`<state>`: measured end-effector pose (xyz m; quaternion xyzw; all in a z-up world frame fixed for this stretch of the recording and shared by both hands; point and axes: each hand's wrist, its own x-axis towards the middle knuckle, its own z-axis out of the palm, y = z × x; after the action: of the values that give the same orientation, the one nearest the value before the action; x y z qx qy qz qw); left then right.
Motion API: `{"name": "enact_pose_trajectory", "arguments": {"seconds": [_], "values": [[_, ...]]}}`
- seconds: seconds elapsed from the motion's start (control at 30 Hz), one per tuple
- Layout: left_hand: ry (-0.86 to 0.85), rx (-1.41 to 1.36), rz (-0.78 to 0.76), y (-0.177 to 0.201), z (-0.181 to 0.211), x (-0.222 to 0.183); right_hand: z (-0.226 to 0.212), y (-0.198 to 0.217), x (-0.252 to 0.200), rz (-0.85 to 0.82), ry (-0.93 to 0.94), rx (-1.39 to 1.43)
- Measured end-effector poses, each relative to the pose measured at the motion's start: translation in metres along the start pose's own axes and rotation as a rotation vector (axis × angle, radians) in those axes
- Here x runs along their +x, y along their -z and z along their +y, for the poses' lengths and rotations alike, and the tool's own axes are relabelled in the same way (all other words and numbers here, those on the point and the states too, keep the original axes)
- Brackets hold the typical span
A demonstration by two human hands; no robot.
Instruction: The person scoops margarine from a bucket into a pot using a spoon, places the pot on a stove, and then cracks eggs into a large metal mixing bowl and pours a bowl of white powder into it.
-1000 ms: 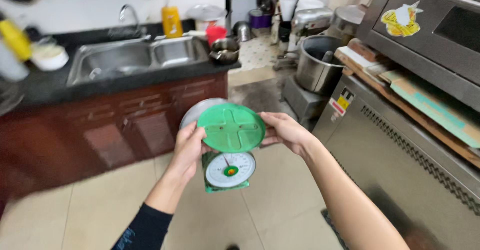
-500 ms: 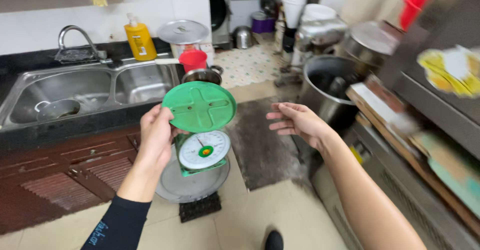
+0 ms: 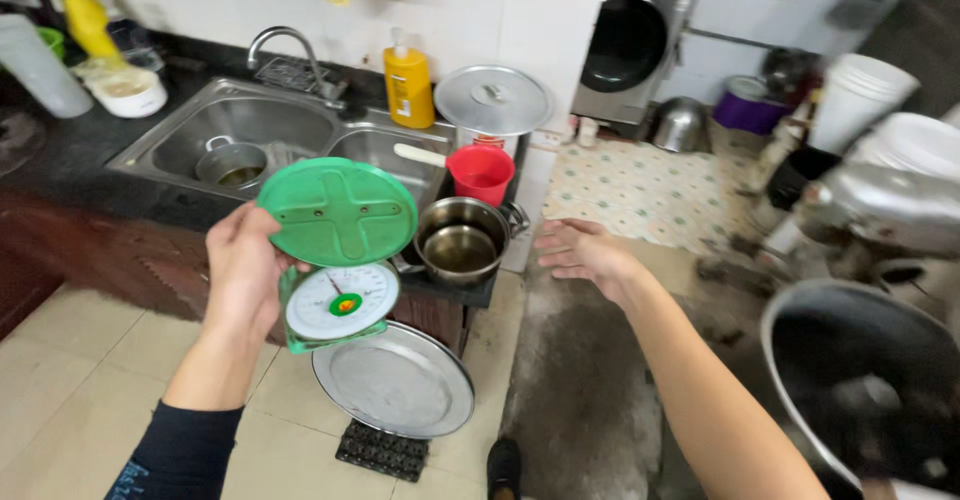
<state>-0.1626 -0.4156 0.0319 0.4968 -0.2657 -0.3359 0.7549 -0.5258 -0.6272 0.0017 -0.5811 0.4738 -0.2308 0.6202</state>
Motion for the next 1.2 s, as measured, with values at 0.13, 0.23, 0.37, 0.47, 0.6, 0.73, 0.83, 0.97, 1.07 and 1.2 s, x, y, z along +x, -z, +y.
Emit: {"name": "enact_pose_trajectory", "arguments": {"seconds": [0.13,0.23,0.37,0.47,0.6,0.73,0.83,0.97,1.07,1.2], "values": [[-0.029,0.030,0.160,-0.025,-0.008,0.019,0.007,0.020,0.109,-0.095,-0.047,-0.132],[-0.021,0.049,0.278,-0.041,-0.021,0.030,0.029,0.030,0.192,-0.139,-0.050,-0.225],[-0.050,0.128,0.406,-0.069,-0.027,0.044,0.070,0.044,0.289,-0.165,0.090,-0.616],[-0.111,0.077,0.448,-0.086,-0.036,0.041,0.104,0.047,0.353,-0.301,-0.017,-0.836],[-0.169,0.101,0.646,-0.110,-0.049,0.017,0.144,0.034,0.400,-0.458,-0.288,-0.508],[-0.219,0.117,0.870,-0.152,-0.062,-0.021,0.154,0.018,0.400,-0.593,-0.324,-0.431],[-0.291,0.143,1.005,-0.177,-0.069,-0.054,0.146,-0.006,0.375,-0.745,-0.354,-0.380],[-0.294,0.161,1.173,-0.206,-0.083,-0.099,0.096,-0.019,0.354,-0.828,-0.313,-0.220],[-0.289,0.218,1.200,-0.221,-0.095,-0.117,0.035,-0.018,0.347,-0.854,-0.293,-0.126],[-0.198,0.165,1.207,-0.224,-0.134,-0.105,-0.038,-0.020,0.342,-0.933,-0.138,-0.002]]}}
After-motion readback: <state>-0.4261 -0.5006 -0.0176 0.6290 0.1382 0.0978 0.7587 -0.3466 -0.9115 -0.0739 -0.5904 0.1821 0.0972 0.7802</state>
